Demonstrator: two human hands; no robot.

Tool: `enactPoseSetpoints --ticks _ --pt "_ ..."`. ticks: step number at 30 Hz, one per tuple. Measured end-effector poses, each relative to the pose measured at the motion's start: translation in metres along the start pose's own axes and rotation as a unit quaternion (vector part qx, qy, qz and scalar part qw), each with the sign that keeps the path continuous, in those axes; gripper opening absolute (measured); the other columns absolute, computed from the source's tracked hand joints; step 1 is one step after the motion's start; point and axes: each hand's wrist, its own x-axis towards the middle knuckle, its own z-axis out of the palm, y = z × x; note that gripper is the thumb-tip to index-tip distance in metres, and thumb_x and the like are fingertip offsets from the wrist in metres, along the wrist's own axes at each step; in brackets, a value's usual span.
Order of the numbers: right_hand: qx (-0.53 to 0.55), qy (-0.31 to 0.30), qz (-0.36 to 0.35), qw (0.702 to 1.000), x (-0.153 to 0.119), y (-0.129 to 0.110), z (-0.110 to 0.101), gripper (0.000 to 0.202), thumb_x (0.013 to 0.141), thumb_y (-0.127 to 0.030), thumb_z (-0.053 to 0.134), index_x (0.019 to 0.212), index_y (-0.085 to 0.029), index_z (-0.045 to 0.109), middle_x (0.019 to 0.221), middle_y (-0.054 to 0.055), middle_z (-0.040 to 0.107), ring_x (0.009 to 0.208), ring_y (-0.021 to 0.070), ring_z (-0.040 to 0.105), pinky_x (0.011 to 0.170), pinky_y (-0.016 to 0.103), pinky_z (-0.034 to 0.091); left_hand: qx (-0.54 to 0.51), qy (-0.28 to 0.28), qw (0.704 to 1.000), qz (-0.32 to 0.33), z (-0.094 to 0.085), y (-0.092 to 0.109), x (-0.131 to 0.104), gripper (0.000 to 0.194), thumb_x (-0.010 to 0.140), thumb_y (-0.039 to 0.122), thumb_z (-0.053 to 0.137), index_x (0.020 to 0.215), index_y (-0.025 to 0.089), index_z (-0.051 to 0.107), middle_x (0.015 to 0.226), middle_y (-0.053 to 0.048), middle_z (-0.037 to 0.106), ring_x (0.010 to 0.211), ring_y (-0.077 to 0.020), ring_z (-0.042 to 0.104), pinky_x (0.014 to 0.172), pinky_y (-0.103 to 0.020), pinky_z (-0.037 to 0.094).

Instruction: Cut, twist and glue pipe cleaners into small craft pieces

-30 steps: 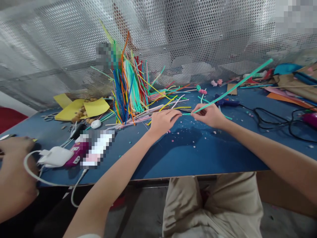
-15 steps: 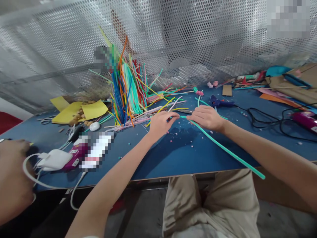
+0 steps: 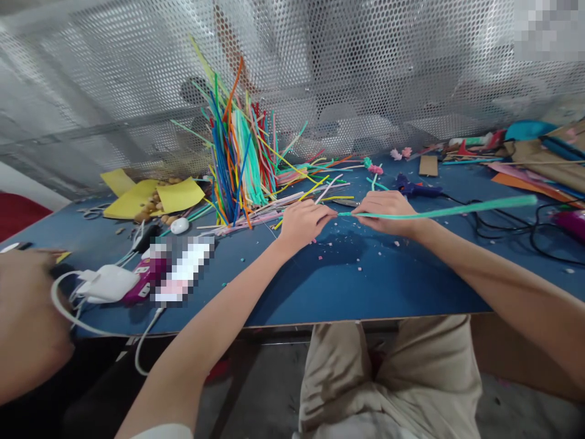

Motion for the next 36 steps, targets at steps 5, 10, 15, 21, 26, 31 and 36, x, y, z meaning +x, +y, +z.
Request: enactPoseSetpoints --ticks 5,10,15,21,26,31,36 --pt "0.051 0.03 0.055 0.997 -0.003 0.012 -0.008 0.02 0.095 -0.03 0.058 0.103 -0.026 0.077 0.103 0.006 0.077 0.096 0.0219 0.069 0.088 0.037 0.053 -0.004 0.02 0.999 -0.03 -0.005 -0.002 0.001 0.025 0.099 0.043 0.057 0.097 0.03 0.078 0.093 -0.001 0.079 0.077 -0.0169 0.068 0.073 -0.031 0.045" --pt "0.024 0.085 0.118 0.989 -0.008 0.028 -0.014 0.014 0.092 -0.033 0.064 0.096 -0.026 0.076 0.099 0.005 0.077 0.095 0.025 0.067 0.091 0.043 0.052 0.0 0.072 0.994 -0.077 -0.015 -0.021 -0.004 0.023 0.097 0.043 0.06 0.095 0.03 0.079 0.089 0.0 0.079 0.078 -0.018 0.069 0.07 -0.031 0.043" --pt "-0.04 0.122 0.184 0.975 -0.013 0.044 -0.017 0.016 0.092 -0.035 0.062 0.09 -0.022 0.072 0.094 0.01 0.073 0.092 0.0266 0.064 0.086 0.043 0.049 -0.007 0.094 0.987 -0.127 -0.025 -0.045 -0.008 0.02 0.095 0.043 0.064 0.095 0.029 0.079 0.085 -0.002 0.078 0.077 -0.0187 0.068 0.07 -0.03 0.041" --pt "-0.055 0.124 0.17 0.976 -0.019 0.057 -0.024 0.016 0.096 -0.031 0.06 0.09 -0.02 0.07 0.09 0.011 0.071 0.088 0.0222 0.059 0.087 0.038 0.045 0.029 0.106 0.982 -0.153 -0.031 -0.067 -0.011 0.019 0.093 0.041 0.065 0.093 0.027 0.079 0.079 -0.003 0.075 0.072 -0.0203 0.066 0.07 -0.03 0.039" --pt "-0.079 0.133 0.168 0.974 -0.022 0.061 -0.023 0.021 0.098 -0.032 0.057 0.091 -0.018 0.071 0.089 0.013 0.07 0.086 0.02 0.056 0.086 0.035 0.042 0.054 0.135 0.976 -0.16 -0.039 -0.086 -0.012 0.017 0.09 0.042 0.068 0.089 0.028 0.077 0.078 -0.003 0.074 0.08 -0.0231 0.065 0.085 -0.035 0.04" --pt "-0.074 0.136 0.171 0.973 -0.02 0.059 -0.013 0.019 0.095 -0.036 0.061 0.09 -0.021 0.07 0.089 0.009 0.07 0.087 0.0217 0.06 0.082 0.036 0.046 0.135 0.14 0.96 -0.202 -0.054 -0.1 -0.017 0.02 0.093 0.045 0.063 0.092 0.029 0.076 0.087 -0.002 0.075 0.091 -0.0243 0.064 0.097 -0.039 0.035" --pt "-0.074 0.16 0.181 0.967 -0.018 0.06 -0.008 0.017 0.094 -0.037 0.062 0.089 -0.022 0.07 0.087 0.007 0.07 0.086 0.0234 0.064 0.081 0.039 0.05 0.173 0.131 0.941 -0.262 -0.059 -0.098 -0.016 0.028 0.096 0.049 0.057 0.097 0.027 0.075 0.086 -0.003 0.074 0.092 -0.0246 0.063 0.091 -0.038 0.037"
